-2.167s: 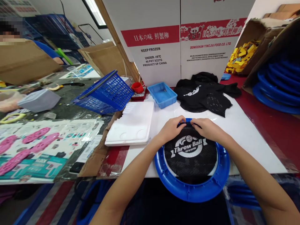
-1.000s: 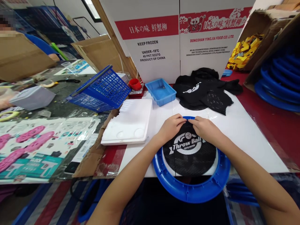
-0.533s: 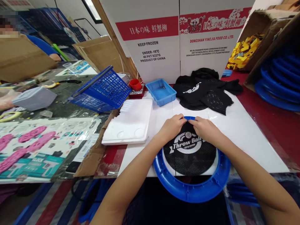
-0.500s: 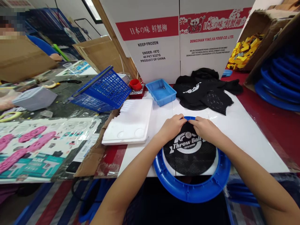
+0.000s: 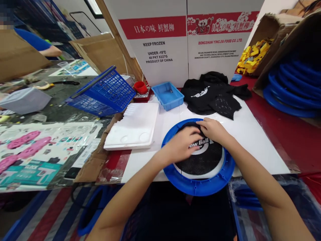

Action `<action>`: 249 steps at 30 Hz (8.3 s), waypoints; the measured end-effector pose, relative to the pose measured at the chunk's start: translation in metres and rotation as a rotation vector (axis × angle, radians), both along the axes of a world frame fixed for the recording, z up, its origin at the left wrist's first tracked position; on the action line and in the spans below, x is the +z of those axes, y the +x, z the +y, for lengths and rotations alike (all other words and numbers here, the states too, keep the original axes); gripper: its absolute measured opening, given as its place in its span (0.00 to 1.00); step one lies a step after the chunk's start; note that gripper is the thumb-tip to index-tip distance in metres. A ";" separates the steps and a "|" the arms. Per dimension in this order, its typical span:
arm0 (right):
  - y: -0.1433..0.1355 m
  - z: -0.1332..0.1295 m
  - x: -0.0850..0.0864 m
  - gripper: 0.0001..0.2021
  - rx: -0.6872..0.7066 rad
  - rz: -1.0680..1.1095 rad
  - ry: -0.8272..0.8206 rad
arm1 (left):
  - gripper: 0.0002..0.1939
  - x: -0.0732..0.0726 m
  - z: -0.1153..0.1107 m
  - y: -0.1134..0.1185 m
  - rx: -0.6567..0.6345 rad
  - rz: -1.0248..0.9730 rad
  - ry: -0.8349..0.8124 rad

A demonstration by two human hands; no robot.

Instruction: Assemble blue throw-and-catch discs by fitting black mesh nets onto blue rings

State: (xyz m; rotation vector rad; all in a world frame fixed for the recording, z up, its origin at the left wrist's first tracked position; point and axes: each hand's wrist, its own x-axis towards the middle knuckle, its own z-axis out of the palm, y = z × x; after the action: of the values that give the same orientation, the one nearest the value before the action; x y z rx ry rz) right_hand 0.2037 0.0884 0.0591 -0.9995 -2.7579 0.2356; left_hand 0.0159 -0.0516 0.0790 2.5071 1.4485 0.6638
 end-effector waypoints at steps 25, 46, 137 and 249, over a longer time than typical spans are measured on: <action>0.038 -0.120 -0.006 0.12 0.168 0.416 0.025 | 0.12 -0.027 -0.064 0.034 0.329 -0.374 -0.135; 0.085 -0.171 -0.049 0.21 0.206 0.710 0.131 | 0.13 -0.044 -0.093 0.028 -0.045 -0.281 0.197; 0.016 -0.037 -0.001 0.09 0.403 0.613 -0.188 | 0.13 -0.016 0.016 -0.037 0.088 -0.701 -0.504; 0.037 -0.020 0.009 0.11 0.186 0.451 -0.612 | 0.05 -0.011 0.049 -0.022 0.068 -0.466 -0.392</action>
State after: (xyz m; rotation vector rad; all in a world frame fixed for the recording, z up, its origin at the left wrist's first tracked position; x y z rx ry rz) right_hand 0.2407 0.0685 0.0684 -0.6750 -2.3825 1.2238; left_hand -0.0058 -0.0029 0.0681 1.8614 1.3351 0.8150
